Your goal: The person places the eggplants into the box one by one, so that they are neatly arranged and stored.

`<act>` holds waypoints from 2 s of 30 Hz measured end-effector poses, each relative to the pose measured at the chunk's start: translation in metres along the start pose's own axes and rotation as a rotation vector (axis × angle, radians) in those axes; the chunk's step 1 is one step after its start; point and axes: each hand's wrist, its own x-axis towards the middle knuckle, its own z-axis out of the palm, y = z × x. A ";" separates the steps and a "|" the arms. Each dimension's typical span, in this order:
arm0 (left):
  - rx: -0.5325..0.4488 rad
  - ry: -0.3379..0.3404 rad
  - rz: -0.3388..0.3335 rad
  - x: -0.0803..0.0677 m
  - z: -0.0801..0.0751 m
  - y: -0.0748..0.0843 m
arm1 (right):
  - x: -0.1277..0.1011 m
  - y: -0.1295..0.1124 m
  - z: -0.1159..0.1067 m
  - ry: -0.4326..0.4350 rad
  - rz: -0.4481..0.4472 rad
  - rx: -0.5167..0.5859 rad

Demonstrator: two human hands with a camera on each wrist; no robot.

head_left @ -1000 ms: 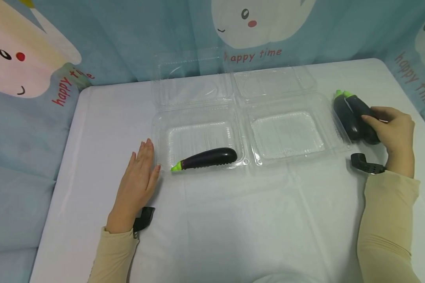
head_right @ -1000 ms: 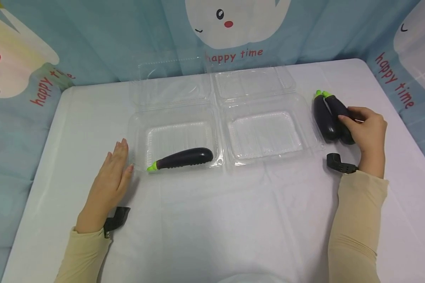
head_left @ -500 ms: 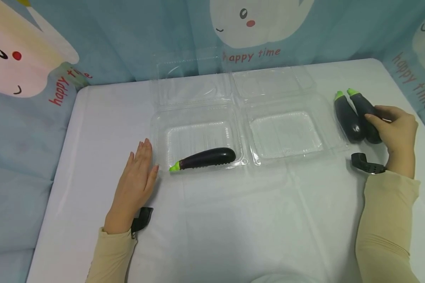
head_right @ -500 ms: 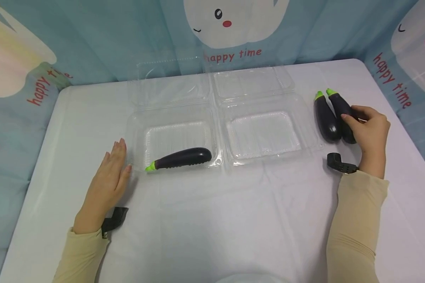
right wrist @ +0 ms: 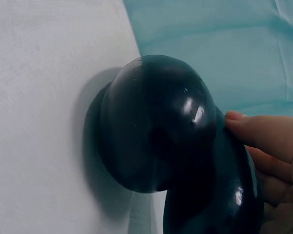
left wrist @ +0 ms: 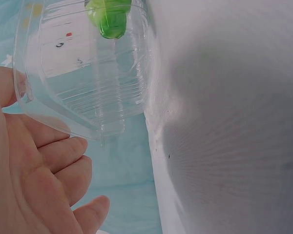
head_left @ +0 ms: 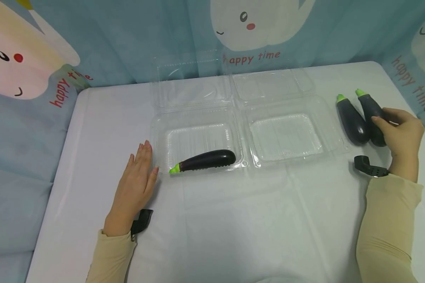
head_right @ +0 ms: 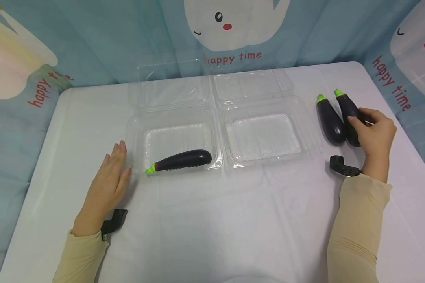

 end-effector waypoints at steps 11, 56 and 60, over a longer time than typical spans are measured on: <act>-0.010 -0.014 -0.007 0.000 -0.001 0.001 | -0.042 -0.045 -0.018 0.041 0.147 0.103; -0.016 -0.013 -0.009 -0.001 -0.003 0.002 | -0.082 -0.122 -0.024 0.025 -0.177 0.340; -0.016 -0.016 -0.015 -0.001 -0.004 0.002 | -0.086 -0.128 -0.024 0.008 -0.233 0.394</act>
